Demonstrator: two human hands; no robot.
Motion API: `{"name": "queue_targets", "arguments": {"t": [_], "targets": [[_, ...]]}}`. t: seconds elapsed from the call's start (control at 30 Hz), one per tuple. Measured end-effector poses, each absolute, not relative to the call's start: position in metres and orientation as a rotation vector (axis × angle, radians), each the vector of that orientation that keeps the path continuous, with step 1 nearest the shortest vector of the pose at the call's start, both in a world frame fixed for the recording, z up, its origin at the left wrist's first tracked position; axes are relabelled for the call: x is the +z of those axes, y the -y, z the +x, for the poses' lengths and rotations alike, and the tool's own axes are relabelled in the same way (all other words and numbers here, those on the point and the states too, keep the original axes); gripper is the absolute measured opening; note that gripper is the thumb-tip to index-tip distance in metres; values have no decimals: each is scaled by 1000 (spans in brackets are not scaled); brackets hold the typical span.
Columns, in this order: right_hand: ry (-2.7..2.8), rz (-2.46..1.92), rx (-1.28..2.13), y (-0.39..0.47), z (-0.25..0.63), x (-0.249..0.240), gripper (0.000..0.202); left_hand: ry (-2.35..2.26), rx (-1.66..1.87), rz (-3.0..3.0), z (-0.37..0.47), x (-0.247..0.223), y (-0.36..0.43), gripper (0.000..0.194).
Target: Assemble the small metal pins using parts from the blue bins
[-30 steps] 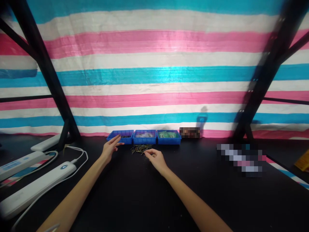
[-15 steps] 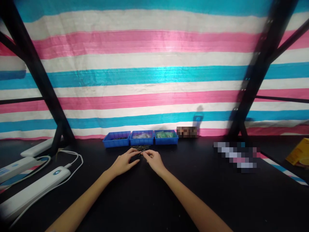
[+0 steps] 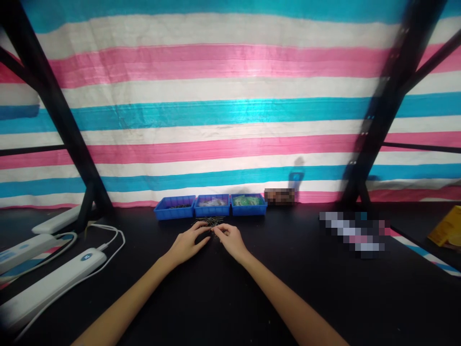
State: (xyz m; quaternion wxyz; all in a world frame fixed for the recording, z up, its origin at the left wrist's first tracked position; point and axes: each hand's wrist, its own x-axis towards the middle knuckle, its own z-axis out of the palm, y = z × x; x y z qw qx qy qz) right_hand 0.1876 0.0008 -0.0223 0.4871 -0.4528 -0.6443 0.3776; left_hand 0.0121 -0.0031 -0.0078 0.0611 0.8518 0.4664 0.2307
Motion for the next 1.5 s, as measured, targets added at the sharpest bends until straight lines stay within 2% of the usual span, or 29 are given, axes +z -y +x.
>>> {"name": "queue_targets", "arguments": {"t": [0.33, 0.57, 0.8, 0.97, 1.07, 1.5], "targets": [[1594, -1120, 894, -2, 187, -24, 27, -1422, 642, 2583, 11, -8, 2, 33], [1692, -1287, 510, 1, 189, -23, 17, -1393, 653, 2582, 10, -6, 1, 27], [1821, -1380, 399, 9, 189, -19, 27, -1474, 661, 2545, 11, -4, 2, 21], [1959, -1375, 257, 12, 186, -20, 21, -1538, 664, 2522, 13, -4, 2, 19], [2001, -1380, 245, 11, 185, -21, 18, -1596, 666, 2485, 13, -5, 1, 21], [2044, -1348, 224, 10, 185, -23, 24, -1637, 718, 2470, 13, -8, -2, 22]]}}
